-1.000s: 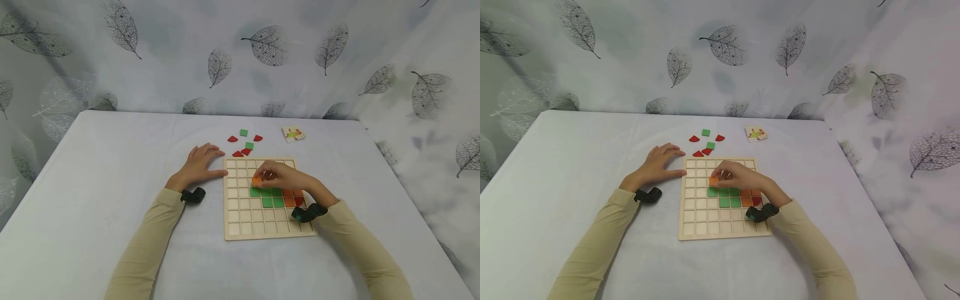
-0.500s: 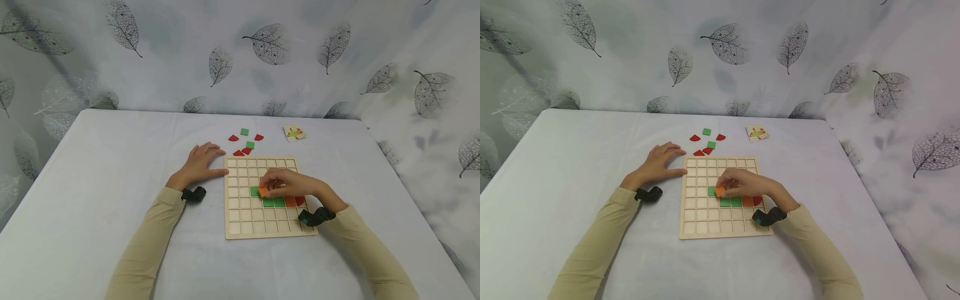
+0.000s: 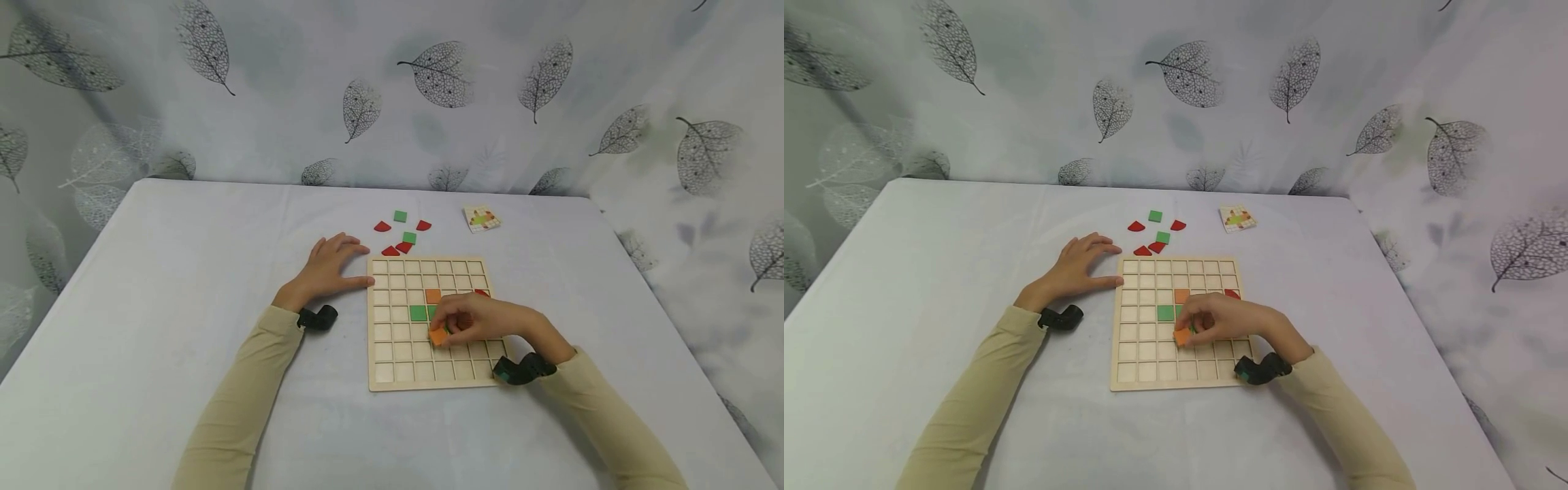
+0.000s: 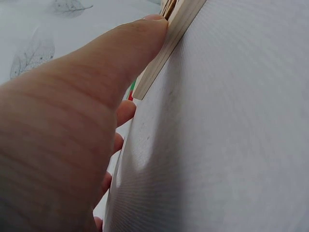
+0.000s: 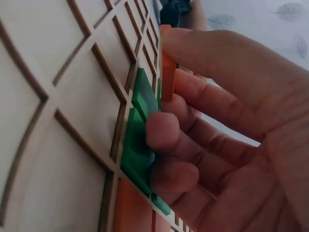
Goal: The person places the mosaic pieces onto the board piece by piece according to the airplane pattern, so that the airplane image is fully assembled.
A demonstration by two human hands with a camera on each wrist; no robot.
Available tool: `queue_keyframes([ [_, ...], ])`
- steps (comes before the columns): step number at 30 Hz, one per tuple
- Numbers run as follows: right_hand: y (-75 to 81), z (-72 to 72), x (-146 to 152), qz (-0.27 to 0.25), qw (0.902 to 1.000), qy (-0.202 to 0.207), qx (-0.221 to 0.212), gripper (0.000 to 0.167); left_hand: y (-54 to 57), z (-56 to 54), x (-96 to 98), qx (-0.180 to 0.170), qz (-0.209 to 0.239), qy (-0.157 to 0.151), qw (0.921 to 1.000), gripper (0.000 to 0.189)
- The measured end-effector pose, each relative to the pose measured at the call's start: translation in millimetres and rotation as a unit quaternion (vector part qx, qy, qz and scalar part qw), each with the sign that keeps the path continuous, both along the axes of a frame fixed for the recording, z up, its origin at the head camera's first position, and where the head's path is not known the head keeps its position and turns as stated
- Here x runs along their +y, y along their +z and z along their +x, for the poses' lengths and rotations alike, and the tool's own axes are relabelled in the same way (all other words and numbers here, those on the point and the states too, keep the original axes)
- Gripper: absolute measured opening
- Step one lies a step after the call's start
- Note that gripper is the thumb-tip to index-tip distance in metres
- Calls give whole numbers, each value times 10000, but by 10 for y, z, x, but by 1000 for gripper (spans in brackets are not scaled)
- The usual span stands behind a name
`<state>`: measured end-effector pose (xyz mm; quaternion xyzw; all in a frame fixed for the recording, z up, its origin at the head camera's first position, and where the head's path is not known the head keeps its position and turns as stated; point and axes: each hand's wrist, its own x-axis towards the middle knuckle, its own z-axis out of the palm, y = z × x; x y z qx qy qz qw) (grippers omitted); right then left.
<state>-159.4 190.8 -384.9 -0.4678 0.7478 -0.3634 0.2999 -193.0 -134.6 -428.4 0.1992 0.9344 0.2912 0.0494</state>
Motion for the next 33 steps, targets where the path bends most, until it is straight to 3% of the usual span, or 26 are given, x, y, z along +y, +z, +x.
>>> queue_keyframes([
  [8, -49, 18, 7, -35, 9999, 82, 51, 20, 14, 3, 4, -29, 16, 9, 10000, 65],
  [17, -158, 21, 7, -539, 9967, 480, 368, 11, 20, 3, 5, 19, 6, -3, 10000, 64],
  [33, -167, 56, 15, -629, 9960, 389, 499, 5, 0, 2, 16, -101, -69, 28, 9999, 65],
])
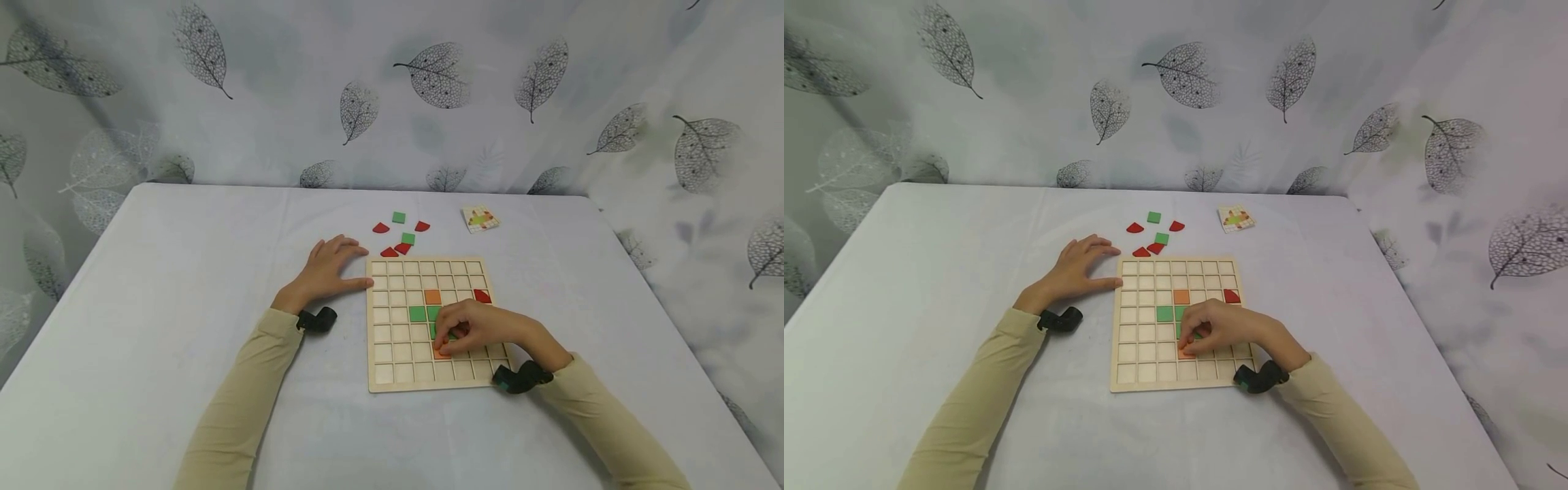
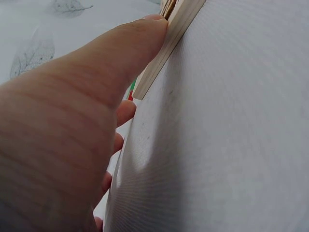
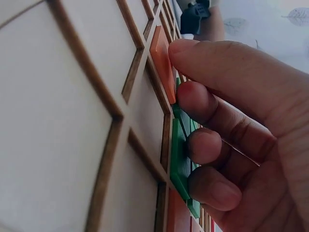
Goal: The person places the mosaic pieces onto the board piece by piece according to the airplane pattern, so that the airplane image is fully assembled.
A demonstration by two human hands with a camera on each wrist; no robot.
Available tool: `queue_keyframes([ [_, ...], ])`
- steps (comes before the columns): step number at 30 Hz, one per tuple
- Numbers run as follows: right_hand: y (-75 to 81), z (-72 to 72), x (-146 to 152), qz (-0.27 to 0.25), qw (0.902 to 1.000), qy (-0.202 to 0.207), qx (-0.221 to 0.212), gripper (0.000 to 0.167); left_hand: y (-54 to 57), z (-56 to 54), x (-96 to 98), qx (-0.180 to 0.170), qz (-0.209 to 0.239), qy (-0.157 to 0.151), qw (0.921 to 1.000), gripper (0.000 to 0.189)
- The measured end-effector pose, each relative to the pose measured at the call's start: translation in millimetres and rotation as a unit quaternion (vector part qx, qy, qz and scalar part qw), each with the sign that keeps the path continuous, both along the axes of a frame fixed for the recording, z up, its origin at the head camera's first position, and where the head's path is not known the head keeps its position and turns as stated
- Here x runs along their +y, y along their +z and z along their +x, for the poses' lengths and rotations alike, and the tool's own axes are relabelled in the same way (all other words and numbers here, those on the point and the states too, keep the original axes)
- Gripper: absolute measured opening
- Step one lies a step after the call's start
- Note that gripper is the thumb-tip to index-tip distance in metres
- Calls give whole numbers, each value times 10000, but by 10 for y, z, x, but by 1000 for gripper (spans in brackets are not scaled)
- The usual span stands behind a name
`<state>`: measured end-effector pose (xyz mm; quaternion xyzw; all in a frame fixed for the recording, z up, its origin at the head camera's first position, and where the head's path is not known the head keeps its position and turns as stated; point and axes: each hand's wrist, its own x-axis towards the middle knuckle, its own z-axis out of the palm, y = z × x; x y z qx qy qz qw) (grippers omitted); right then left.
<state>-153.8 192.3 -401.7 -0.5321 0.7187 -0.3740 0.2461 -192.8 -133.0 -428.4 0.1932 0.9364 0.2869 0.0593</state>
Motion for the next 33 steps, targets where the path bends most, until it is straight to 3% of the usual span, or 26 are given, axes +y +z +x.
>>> queue_keyframes([
  [12, -5, -71, -78, -60, 9993, -294, 211, 7, 1, 26, -3, 18, 34, 7, 10000, 65],
  [24, 7, -181, -215, -321, 9946, -894, 408, 13, -2, 5, 0, 98, 3, -22, 9999, 64],
  [33, 26, -269, -252, -167, 9922, -1102, 556, 13, -3, 2, 4, 60, -26, 24, 10000, 64],
])
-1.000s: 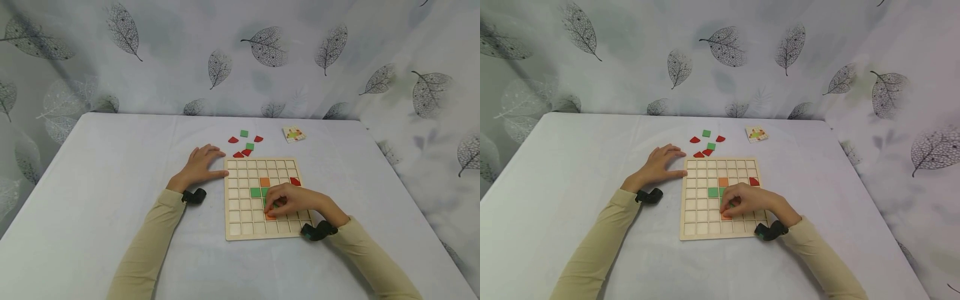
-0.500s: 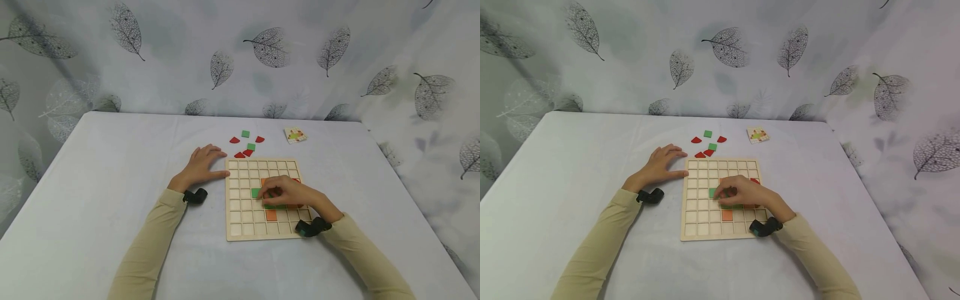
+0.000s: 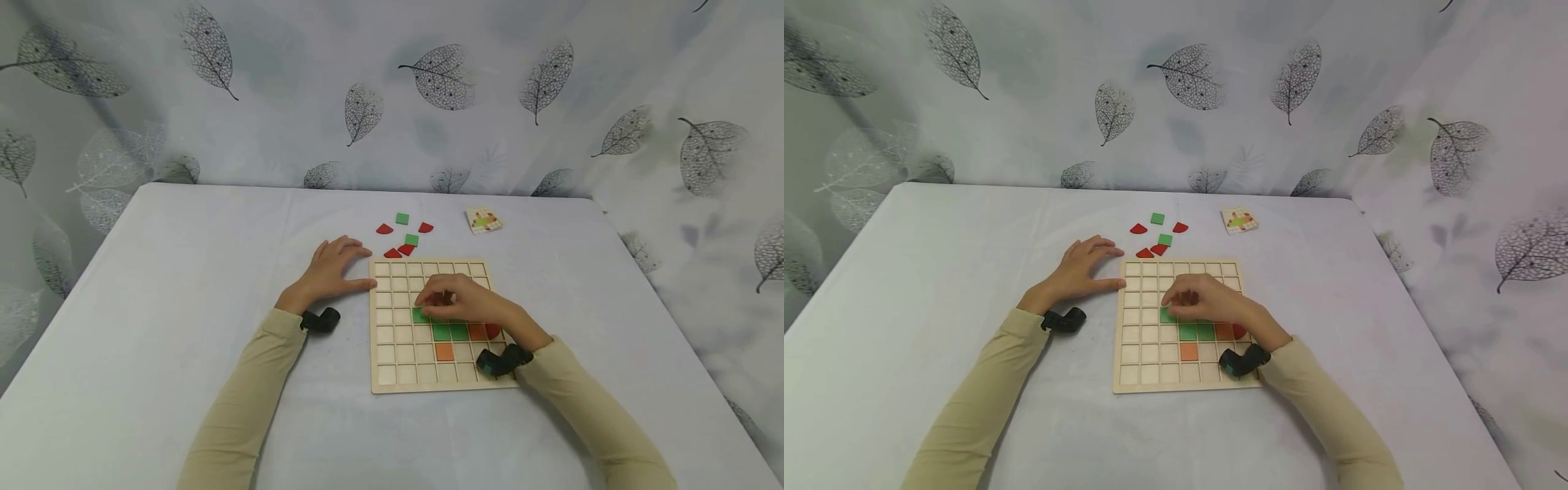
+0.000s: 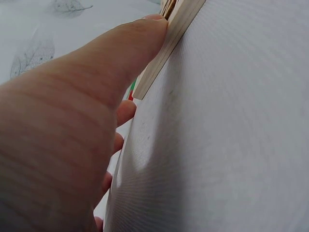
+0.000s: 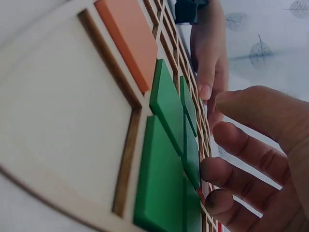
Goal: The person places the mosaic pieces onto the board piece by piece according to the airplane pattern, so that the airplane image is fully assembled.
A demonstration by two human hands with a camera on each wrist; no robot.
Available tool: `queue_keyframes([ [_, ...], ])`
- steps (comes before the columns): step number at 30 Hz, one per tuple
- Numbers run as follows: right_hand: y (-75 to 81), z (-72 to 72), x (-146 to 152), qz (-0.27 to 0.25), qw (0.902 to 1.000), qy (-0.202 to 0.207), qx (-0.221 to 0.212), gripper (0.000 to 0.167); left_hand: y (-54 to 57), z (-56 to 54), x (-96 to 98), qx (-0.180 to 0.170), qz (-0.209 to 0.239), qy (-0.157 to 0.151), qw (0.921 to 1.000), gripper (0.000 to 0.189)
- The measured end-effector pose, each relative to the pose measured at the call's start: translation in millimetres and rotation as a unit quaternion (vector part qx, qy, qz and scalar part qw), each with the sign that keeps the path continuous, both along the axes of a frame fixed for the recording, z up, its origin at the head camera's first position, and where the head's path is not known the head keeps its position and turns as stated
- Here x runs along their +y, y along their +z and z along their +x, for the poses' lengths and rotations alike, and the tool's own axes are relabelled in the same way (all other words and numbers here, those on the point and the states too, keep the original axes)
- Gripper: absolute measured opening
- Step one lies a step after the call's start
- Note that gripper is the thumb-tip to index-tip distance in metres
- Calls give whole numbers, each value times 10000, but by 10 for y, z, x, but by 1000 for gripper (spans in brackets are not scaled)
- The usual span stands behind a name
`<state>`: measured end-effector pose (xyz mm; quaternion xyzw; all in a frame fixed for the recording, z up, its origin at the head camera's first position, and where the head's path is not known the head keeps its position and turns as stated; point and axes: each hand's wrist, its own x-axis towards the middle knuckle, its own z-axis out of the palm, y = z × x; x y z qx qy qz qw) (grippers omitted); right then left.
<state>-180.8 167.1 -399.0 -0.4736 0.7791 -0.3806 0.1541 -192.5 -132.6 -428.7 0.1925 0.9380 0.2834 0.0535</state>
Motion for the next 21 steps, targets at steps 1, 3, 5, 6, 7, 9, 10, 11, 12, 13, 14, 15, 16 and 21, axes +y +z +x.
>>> queue_keyframes([
  [1, -2, -13, -3, 32, 10000, -15, -23, 13, 3, 0, 1, 10, -5, -4, 10000, 64],
  [3, -2, -40, -10, 85, 10000, -38, -37, 14, 6, 0, 3, 8, -6, -9, 10000, 64],
  [5, 5, -67, -24, 140, 9999, -52, -29, 14, 9, 1, 3, 1, -12, -13, 10000, 64],
  [6, 12, -80, -33, 168, 9998, -65, -30, 14, 11, 0, 3, -6, -12, -16, 10000, 64],
  [7, 22, -92, -44, 205, 9997, -93, -35, 14, 10, 0, 1, -15, -19, -15, 10000, 64],
  [9, 34, -121, -66, 230, 9996, -140, -63, 15, 8, 0, -4, -24, -19, -16, 10000, 64],
  [10, 32, -139, -80, 233, 9996, -162, -77, 15, 6, -1, -5, -28, -22, -13, 10000, 64],
  [11, 34, -155, -95, 227, 9995, -190, -99, 15, 5, -1, -7, -27, -25, -10, 10000, 64],
  [12, 32, -173, -105, 226, 9995, -216, -99, 14, 5, -2, -8, -14, -22, -11, 10000, 64],
  [13, 30, -192, -116, 215, 9994, -244, -95, 14, 5, -2, -9, -3, -24, -12, 10000, 64],
  [14, 28, -209, -128, 188, 9994, -266, -68, 14, 5, -1, -8, -3, -20, -11, 10000, 64],
  [15, 26, -227, -139, 167, 9994, -298, -37, 14, 7, 0, -7, -6, -17, -10, 10000, 64],
  [16, 26, -244, -149, 141, 9994, -328, -9, 14, 8, 2, -6, -11, -18, -13, 10000, 64],
  [21, 56, -325, -192, 56, 9988, -483, 50, 14, 17, 9, -1, -15, -40, -18, 10000, 64],
])
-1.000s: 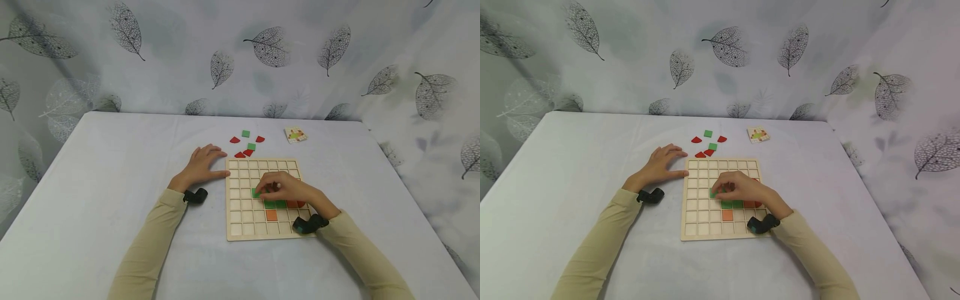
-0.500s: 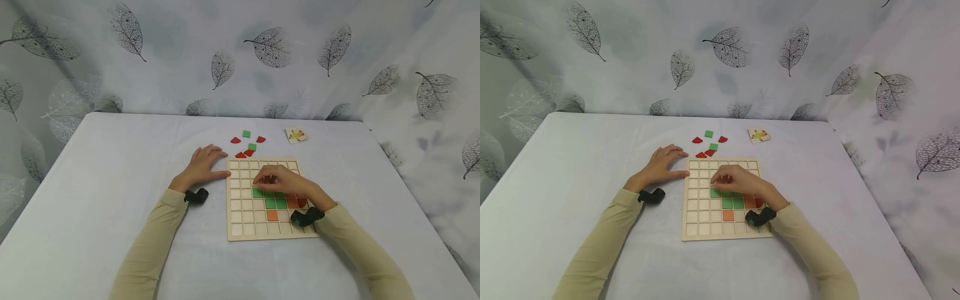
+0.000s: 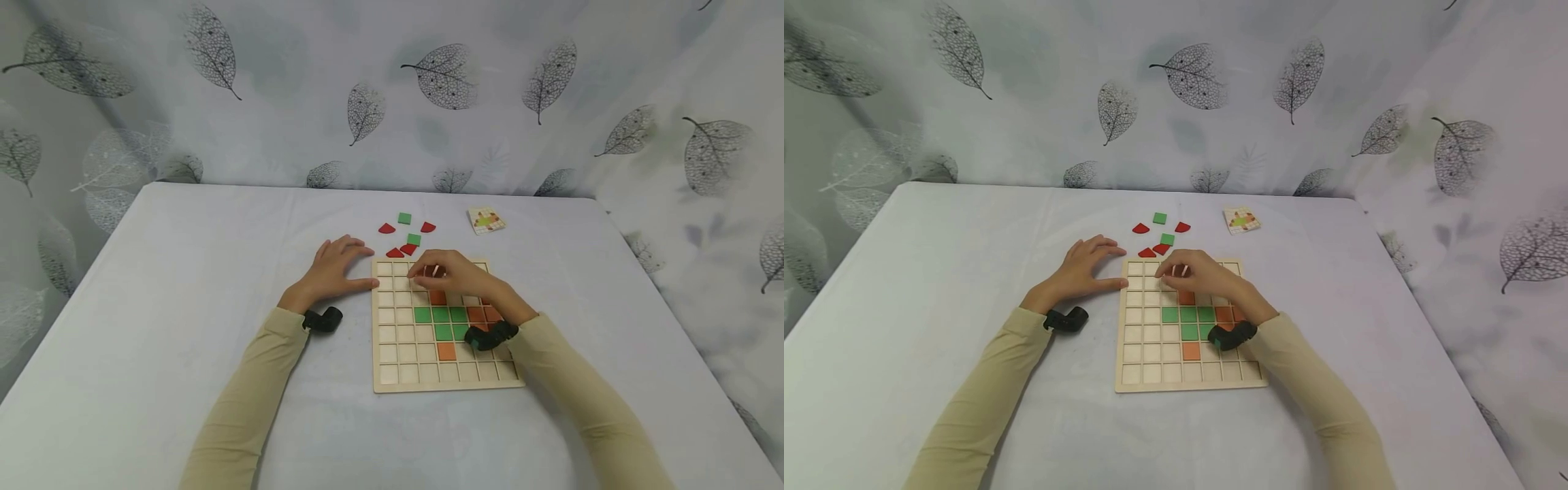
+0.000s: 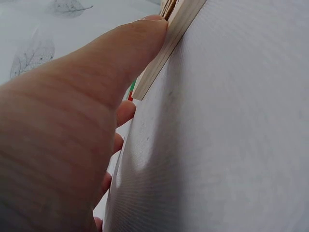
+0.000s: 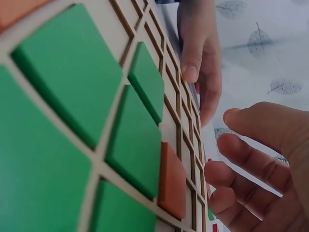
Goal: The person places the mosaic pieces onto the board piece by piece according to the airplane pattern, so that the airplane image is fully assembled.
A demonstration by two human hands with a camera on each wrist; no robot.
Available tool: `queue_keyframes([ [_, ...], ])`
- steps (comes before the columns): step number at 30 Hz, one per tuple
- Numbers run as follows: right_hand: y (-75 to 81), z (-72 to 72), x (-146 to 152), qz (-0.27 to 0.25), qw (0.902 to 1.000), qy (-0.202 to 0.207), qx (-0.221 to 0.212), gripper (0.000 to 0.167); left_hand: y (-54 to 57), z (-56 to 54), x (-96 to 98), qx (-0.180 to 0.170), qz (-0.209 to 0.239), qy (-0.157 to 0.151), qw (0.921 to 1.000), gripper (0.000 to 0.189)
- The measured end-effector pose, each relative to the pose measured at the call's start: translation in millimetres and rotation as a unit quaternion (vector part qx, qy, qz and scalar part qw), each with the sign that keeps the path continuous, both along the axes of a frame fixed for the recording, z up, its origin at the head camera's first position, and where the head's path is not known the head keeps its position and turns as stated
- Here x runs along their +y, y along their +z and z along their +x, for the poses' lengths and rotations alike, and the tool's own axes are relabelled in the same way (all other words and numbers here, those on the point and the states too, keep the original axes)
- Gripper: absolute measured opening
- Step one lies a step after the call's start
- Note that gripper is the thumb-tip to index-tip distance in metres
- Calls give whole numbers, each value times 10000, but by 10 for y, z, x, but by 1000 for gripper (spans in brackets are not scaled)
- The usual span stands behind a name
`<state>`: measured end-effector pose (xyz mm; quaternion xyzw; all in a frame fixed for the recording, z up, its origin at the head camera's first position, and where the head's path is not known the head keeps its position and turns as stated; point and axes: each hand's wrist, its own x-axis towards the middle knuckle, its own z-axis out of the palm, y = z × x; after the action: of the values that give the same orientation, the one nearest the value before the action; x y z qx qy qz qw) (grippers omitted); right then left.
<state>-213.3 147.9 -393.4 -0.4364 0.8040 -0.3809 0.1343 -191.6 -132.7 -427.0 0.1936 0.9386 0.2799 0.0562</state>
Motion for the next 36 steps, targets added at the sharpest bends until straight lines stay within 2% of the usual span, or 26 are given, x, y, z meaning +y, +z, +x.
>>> queue_keyframes([
  [5, 19, -78, -42, 42, 9998, -190, 11, 14, 0, 0, 1, 13, -27, -2, 10000, 64],
  [11, 23, -179, -82, 42, 9973, -711, -187, 16, -10, -11, 0, 44, 1, -19, 10000, 65],
  [22, -22, -340, -147, 441, 9810, -1806, -551, 20, -2, 1, -8, -1, 29, -12, 10000, 65],
  [28, -70, -367, -203, 492, 9759, -2035, -615, 23, 13, 6, -10, 2, 59, -21, 10000, 65],
  [36, -92, -373, -284, 512, 9752, -2119, -378, 22, -2, 9, -24, 202, 199, -88, 9996, 65],
])
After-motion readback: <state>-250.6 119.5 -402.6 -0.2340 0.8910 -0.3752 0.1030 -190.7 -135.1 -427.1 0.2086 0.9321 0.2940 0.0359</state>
